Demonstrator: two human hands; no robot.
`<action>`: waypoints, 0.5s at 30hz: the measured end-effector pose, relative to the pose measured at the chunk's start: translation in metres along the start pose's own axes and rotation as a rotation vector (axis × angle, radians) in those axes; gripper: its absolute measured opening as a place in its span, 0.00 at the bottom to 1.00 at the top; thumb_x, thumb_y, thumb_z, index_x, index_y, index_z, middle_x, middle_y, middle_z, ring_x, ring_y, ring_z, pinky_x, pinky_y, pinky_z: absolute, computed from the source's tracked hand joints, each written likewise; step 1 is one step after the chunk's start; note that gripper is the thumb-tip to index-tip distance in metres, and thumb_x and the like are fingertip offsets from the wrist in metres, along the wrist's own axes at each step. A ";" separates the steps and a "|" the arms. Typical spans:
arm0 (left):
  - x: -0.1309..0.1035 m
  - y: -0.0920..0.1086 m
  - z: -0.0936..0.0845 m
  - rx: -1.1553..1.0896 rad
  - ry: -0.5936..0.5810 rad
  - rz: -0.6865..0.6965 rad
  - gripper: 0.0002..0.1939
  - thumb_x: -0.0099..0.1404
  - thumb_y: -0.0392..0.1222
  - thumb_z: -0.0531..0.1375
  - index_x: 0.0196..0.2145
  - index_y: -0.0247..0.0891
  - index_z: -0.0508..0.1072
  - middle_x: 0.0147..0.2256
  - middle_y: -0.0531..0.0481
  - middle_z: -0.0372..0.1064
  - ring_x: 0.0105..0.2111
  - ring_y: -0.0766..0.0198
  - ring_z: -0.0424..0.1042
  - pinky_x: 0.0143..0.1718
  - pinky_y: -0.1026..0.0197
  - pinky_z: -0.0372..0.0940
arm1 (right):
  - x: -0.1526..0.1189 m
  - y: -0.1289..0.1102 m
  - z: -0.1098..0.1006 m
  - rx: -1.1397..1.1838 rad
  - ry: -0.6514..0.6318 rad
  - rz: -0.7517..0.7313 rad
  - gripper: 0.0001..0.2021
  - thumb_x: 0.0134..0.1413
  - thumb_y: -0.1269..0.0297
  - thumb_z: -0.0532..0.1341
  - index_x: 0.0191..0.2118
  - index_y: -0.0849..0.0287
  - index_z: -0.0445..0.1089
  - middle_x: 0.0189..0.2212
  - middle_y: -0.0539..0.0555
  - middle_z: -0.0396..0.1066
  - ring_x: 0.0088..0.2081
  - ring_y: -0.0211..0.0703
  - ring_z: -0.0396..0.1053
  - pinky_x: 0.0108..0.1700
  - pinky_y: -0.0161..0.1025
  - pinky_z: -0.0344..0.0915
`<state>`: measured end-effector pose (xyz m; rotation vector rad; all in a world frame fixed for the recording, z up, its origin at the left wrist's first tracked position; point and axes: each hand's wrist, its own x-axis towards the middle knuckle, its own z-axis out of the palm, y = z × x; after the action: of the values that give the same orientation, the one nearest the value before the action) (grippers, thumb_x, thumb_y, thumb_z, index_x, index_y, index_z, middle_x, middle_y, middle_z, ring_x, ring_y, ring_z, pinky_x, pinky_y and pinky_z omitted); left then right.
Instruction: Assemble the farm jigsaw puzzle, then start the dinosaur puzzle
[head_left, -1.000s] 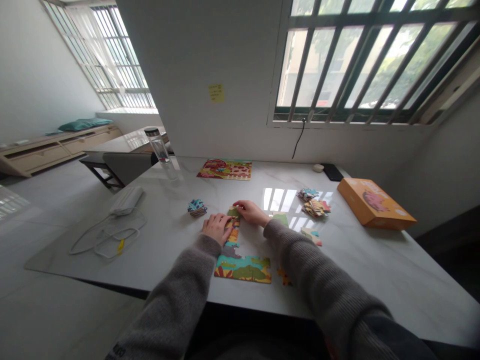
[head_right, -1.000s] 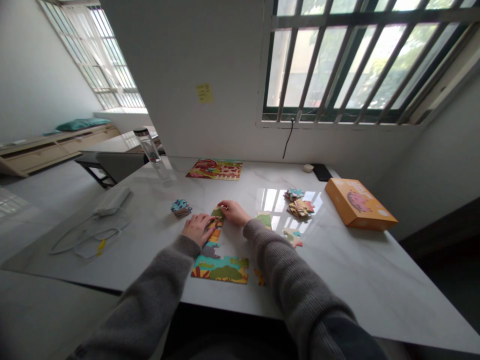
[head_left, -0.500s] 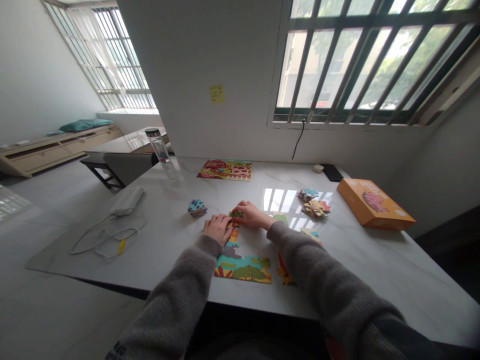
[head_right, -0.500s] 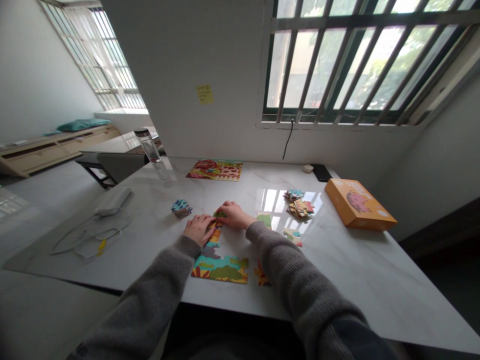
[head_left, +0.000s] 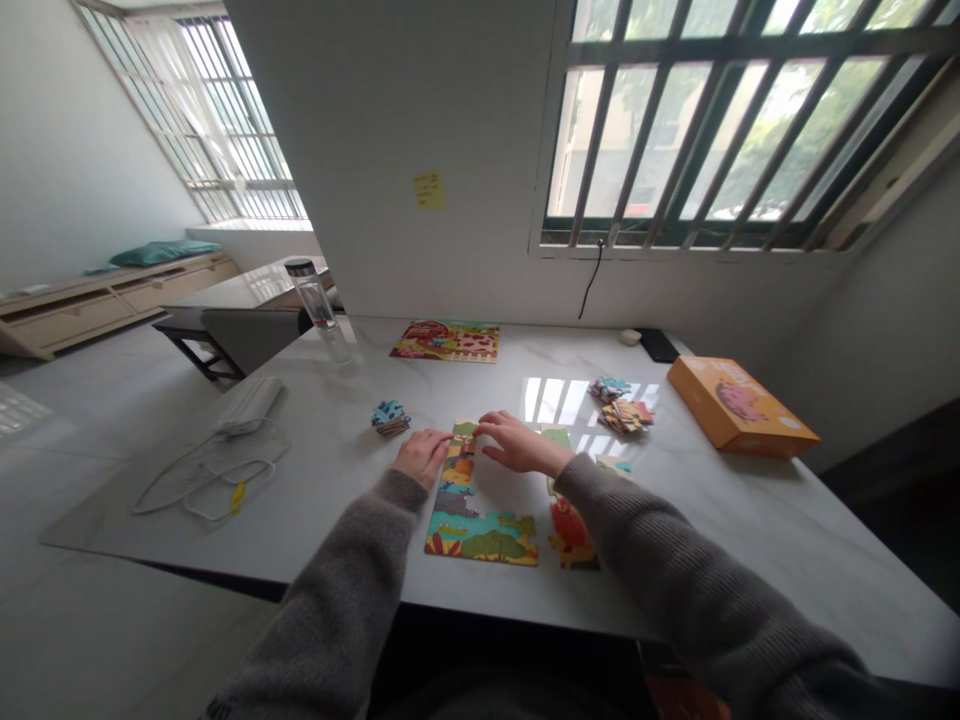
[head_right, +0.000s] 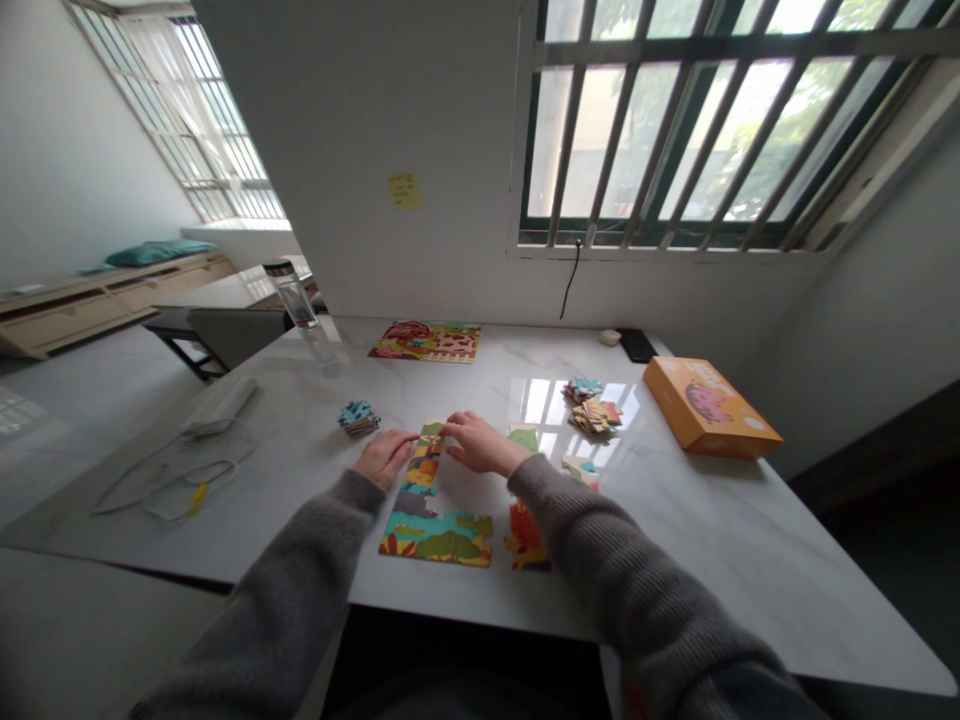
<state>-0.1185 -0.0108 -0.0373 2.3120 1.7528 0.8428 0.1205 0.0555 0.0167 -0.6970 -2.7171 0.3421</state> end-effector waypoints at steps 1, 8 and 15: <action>-0.003 -0.003 -0.002 -0.042 0.013 0.028 0.18 0.72 0.45 0.48 0.51 0.41 0.73 0.47 0.44 0.72 0.47 0.55 0.68 0.52 0.51 0.63 | -0.011 -0.003 -0.005 -0.011 0.007 -0.011 0.15 0.61 0.69 0.61 0.53 0.61 0.70 0.51 0.63 0.69 0.53 0.53 0.65 0.56 0.52 0.65; -0.046 0.015 -0.029 -0.094 -0.033 0.213 0.26 0.66 0.55 0.58 0.58 0.42 0.67 0.58 0.42 0.64 0.57 0.50 0.64 0.60 0.47 0.60 | -0.104 -0.024 -0.028 0.062 0.018 0.088 0.15 0.65 0.64 0.58 0.55 0.55 0.69 0.53 0.61 0.68 0.57 0.53 0.64 0.58 0.55 0.66; -0.074 0.036 -0.021 0.003 -0.199 0.250 0.52 0.49 0.63 0.70 0.66 0.42 0.58 0.69 0.38 0.47 0.67 0.41 0.50 0.66 0.42 0.53 | -0.170 -0.041 -0.016 0.154 -0.014 0.294 0.33 0.53 0.55 0.67 0.65 0.46 0.61 0.69 0.56 0.49 0.70 0.60 0.45 0.69 0.60 0.53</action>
<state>-0.1112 -0.0947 -0.0313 2.5523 1.4080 0.6159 0.2507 -0.0623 0.0032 -1.0533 -2.5653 0.6183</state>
